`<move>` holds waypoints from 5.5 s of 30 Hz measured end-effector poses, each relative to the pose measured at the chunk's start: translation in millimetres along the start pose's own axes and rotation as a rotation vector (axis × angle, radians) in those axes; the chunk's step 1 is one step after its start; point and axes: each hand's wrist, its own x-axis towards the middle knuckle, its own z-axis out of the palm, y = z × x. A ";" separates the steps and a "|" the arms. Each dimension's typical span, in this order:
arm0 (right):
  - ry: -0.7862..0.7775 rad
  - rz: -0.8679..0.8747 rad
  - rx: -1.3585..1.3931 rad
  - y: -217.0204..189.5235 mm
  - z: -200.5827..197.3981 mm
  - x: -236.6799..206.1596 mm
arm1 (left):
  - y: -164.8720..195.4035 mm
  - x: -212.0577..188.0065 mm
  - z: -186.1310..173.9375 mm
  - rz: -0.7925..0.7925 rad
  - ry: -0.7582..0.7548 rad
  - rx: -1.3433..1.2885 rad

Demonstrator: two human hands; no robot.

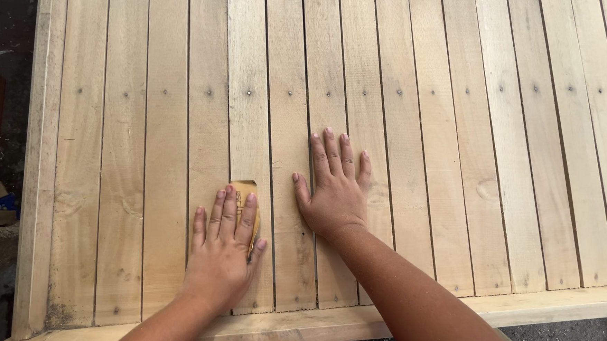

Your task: The person sands the surface of a wooden slatted table using a sanding block. They move the block back and forth along the planks and edges, occasionally switching hands. The work continues across the tabletop and along the frame.

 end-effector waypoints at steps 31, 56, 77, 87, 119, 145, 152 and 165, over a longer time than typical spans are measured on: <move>0.003 -0.006 0.029 0.9 -0.1 -0.2 | -6.3 56.7 -27.1 -0.117 -0.406 0.049; 0.013 -0.004 0.010 0.0 -0.3 -1.0 | -2.5 11.0 -12.8 0.010 -0.142 0.032; 0.022 -0.001 0.017 0.2 0.2 -0.7 | -27.3 116.8 -5.6 -0.232 -0.374 0.092; 0.027 -0.006 0.022 0.7 0.0 -0.6 | 13.7 -17.3 -19.9 0.084 -0.085 0.008; 0.020 0.001 0.024 1.6 4.0 -1.1 | -21.5 128.1 -12.7 -0.184 -0.281 0.053; 0.006 -0.123 0.004 27.5 5.2 -8.7 | 30.3 -4.3 -6.1 0.512 0.039 0.043; 0.091 -0.063 0.037 42.0 -0.2 -17.6 | 1.3 136.0 1.4 0.189 -0.173 0.151; 0.104 -0.049 0.045 36.0 -5.3 -15.4 | 15.5 12.2 -28.7 0.544 -0.013 0.070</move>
